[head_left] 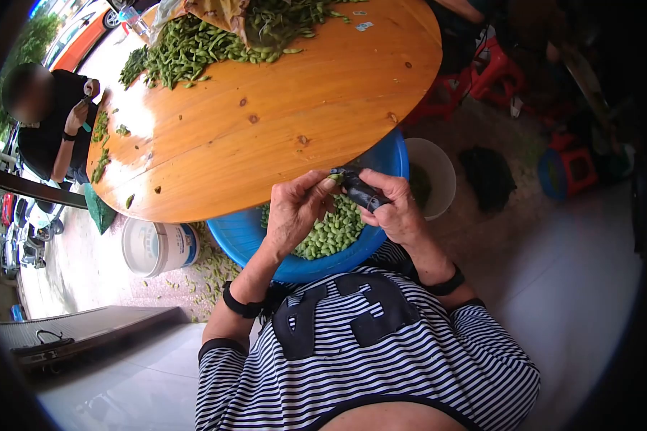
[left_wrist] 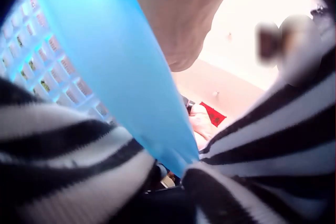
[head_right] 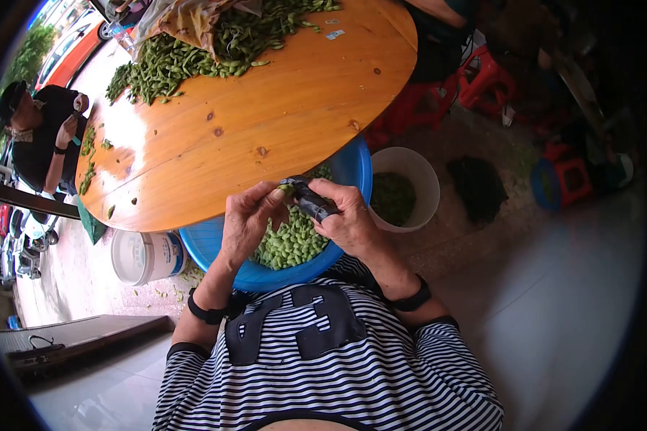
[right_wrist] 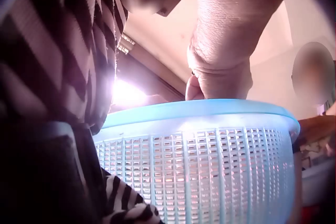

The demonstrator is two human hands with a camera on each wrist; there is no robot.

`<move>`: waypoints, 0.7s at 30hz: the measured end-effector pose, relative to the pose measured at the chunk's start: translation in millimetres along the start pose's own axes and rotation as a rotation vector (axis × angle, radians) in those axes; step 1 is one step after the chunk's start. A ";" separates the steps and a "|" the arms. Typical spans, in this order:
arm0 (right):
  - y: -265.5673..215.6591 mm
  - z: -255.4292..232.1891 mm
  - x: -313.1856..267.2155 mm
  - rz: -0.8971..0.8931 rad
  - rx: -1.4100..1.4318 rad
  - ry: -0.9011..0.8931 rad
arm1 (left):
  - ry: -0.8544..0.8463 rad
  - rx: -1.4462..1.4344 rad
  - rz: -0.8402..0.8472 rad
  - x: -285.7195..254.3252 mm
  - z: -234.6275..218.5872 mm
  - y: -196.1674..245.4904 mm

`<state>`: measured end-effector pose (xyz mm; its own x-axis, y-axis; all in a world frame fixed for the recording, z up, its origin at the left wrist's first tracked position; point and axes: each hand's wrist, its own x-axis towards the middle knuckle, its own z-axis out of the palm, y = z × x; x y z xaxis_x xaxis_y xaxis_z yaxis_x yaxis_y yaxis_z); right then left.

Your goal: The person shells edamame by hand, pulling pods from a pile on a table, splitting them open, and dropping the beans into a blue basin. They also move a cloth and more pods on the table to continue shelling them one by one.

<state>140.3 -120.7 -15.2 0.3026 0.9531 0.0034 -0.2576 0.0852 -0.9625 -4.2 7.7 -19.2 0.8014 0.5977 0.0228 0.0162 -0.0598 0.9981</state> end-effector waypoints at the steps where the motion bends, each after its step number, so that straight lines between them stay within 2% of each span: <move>1: 0.7 -1.6 -0.6 0.043 -0.012 -0.009 | 0.000 0.000 -0.001 0.7 -2.7 1.8; 2: 5.8 -5.2 -1.5 0.043 -0.012 -0.009 | -0.058 -0.098 -0.088 1.1 -5.1 5.8; 3: 12.9 -9.0 -2.1 0.085 0.135 -0.047 | -0.115 -0.195 -0.175 1.6 -7.6 8.0; 4: 17.0 -10.5 -2.7 0.127 0.283 -0.085 | -0.114 -0.194 -0.176 2.4 -10.6 8.2; 5: 18.1 -10.9 -3.8 0.127 0.284 -0.086 | -0.161 -0.258 -0.222 3.2 -13.5 8.3; 6: 14.5 -8.1 -4.3 0.103 0.196 -0.067 | -0.207 -0.323 -0.268 3.3 -14.9 8.3; 8: 7.9 0.8 -3.8 0.077 0.108 -0.050 | -0.212 -0.309 -0.225 2.1 -12.1 3.5; 10: 3.7 14.0 -1.7 -0.403 -0.719 0.162 | -0.218 -0.295 -0.182 0.1 -5.0 2.7; 11: 3.7 16.9 -5.2 -0.387 -0.816 0.174 | -0.176 -0.394 -0.195 -1.4 0.8 4.9; 14: -2.8 30.4 -10.5 -0.463 -0.905 0.213 | -0.129 -0.532 -0.246 -5.9 11.5 15.7; 16: -8.0 33.9 -11.2 -0.427 -0.879 0.192 | -0.048 -0.550 -0.248 -6.4 16.6 13.2; 20: -5.0 23.6 -6.8 -0.377 -0.836 0.171 | -0.077 -0.548 -0.275 -5.3 11.9 8.2; 21: -6.1 24.1 -6.7 -0.388 -0.808 0.160 | -0.060 -0.641 -0.294 -5.3 13.2 3.4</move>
<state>117.7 -120.6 -2.7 0.3732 0.8431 0.3872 0.5925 0.1046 -0.7988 -0.5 -6.3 -16.7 0.8496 0.4709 -0.2375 -0.1035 0.5906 0.8003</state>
